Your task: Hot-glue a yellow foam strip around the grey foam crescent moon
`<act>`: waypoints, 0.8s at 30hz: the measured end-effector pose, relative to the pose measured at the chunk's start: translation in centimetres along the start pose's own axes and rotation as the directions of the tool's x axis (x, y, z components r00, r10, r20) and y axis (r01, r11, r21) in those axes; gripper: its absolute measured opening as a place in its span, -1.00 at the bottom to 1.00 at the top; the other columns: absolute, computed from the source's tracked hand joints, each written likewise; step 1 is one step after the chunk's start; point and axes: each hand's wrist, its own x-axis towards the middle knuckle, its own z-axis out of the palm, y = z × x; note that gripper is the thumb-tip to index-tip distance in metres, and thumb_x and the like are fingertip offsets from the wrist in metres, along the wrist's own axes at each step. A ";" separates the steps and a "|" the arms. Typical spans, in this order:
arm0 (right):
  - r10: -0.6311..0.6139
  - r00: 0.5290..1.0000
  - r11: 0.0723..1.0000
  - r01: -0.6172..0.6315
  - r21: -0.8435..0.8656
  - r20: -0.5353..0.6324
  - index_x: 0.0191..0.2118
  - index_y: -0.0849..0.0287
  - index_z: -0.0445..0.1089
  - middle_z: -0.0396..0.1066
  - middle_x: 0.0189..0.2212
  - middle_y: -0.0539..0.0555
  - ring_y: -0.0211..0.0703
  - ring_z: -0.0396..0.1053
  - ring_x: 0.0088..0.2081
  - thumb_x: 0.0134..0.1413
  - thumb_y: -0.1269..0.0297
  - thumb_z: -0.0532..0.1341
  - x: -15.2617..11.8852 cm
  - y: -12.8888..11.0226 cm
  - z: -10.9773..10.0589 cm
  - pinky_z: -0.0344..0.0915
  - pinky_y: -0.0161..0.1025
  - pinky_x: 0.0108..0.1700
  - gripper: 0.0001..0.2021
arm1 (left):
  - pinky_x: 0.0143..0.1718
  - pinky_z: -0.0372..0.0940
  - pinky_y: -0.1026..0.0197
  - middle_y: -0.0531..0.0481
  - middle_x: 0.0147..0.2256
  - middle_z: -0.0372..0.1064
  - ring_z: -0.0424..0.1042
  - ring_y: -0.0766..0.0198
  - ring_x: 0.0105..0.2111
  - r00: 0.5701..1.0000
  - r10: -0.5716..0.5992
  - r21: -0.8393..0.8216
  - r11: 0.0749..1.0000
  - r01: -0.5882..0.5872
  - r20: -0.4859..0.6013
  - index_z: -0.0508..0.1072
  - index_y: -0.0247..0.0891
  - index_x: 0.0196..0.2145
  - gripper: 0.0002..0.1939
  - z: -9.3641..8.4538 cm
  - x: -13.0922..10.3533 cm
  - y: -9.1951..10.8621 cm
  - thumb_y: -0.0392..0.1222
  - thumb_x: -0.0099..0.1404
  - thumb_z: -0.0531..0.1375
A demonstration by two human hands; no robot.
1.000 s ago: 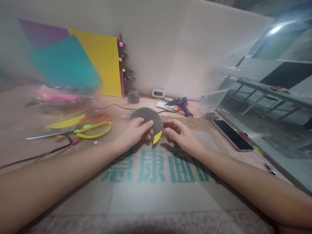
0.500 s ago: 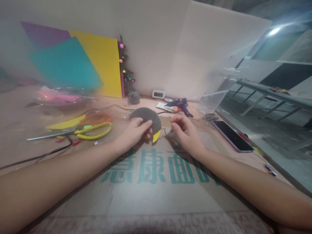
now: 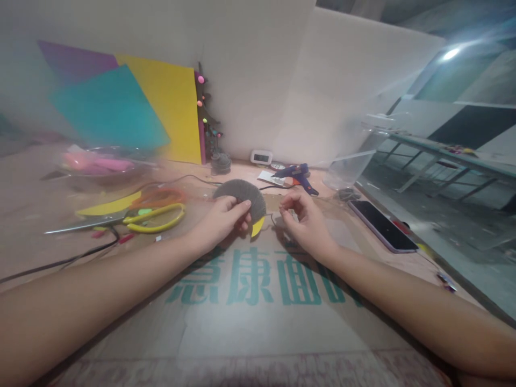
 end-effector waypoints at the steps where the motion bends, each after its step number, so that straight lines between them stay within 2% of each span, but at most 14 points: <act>1: -0.009 1.000 1.000 0.009 0.001 -0.002 -0.32 0.11 0.23 0.23 -0.35 0.02 -0.17 0.24 -0.28 0.02 0.49 0.11 0.0 0.0 0.0 0.22 -0.18 -0.17 -0.87 | -0.60 0.22 0.35 0.06 -0.66 0.26 0.32 0.37 -0.64 1.000 -0.001 -0.002 1.000 0.001 0.004 0.27 -0.29 -0.51 -0.72 0.0 0.0 0.0 -0.10 0.30 0.12; 13: 0.025 1.000 0.999 -0.025 -0.042 0.009 -0.40 0.11 0.17 0.18 -0.44 -0.03 -0.21 0.21 -0.36 -0.10 0.54 0.06 -0.1 -0.6 -0.1 0.16 -0.24 -0.28 -0.84 | -0.59 0.21 0.36 0.06 -0.65 0.27 0.32 0.38 -0.64 1.000 -0.018 0.010 1.000 0.018 0.011 0.29 -0.30 -0.51 -0.72 -0.1 0.2 -0.1 -0.09 0.30 0.13; 15: 0.047 0.999 0.998 -0.046 -0.029 0.012 -0.39 0.11 0.18 0.20 -0.44 -0.03 -0.21 0.21 -0.37 -0.07 0.52 0.07 -0.2 -0.6 -0.1 0.17 -0.24 -0.29 -0.85 | -0.58 0.22 0.35 0.06 -0.65 0.28 0.33 0.37 -0.64 1.000 -0.020 0.002 1.000 0.019 0.015 0.29 -0.29 -0.51 -0.72 -0.1 0.2 0.0 -0.10 0.30 0.13; 18: 0.126 0.992 0.992 -0.126 0.022 0.027 -0.31 0.12 0.26 0.27 -0.41 -0.01 -0.22 0.25 -0.39 0.09 0.40 0.11 -0.2 -0.7 -0.2 0.19 -0.26 -0.32 -0.95 | -0.57 0.21 0.36 0.04 -0.63 0.31 0.33 0.38 -0.62 0.999 0.002 0.011 1.000 -0.003 0.035 0.31 -0.31 -0.50 -0.71 -0.3 0.3 -0.2 -0.08 0.30 0.15; 21: 0.154 0.982 0.988 -0.153 -0.021 0.106 -0.31 0.13 0.38 0.40 -0.41 0.02 -0.20 0.32 -0.39 0.20 0.25 0.12 -0.3 -1.0 -0.3 0.22 -0.24 -0.31 -0.86 | -0.54 0.22 0.37 0.03 -0.59 0.34 0.33 0.41 -0.59 0.996 0.072 0.011 0.997 -0.072 0.053 0.35 -0.33 -0.45 -0.69 -0.7 0.8 -0.8 -0.03 0.31 0.15; 24: 0.117 0.959 0.990 -0.092 -0.107 0.257 -0.40 0.14 0.45 0.48 -0.44 0.04 -0.16 0.38 -0.38 0.20 0.19 0.16 -0.4 -1.3 -0.2 0.23 -0.23 -0.29 -0.79 | -0.52 0.22 0.38 0.04 -0.54 0.36 0.33 0.42 -0.57 0.989 0.140 -0.014 0.990 -0.139 0.044 0.36 -0.32 -0.40 -0.69 -1.3 1.2 -1.4 0.02 0.31 0.15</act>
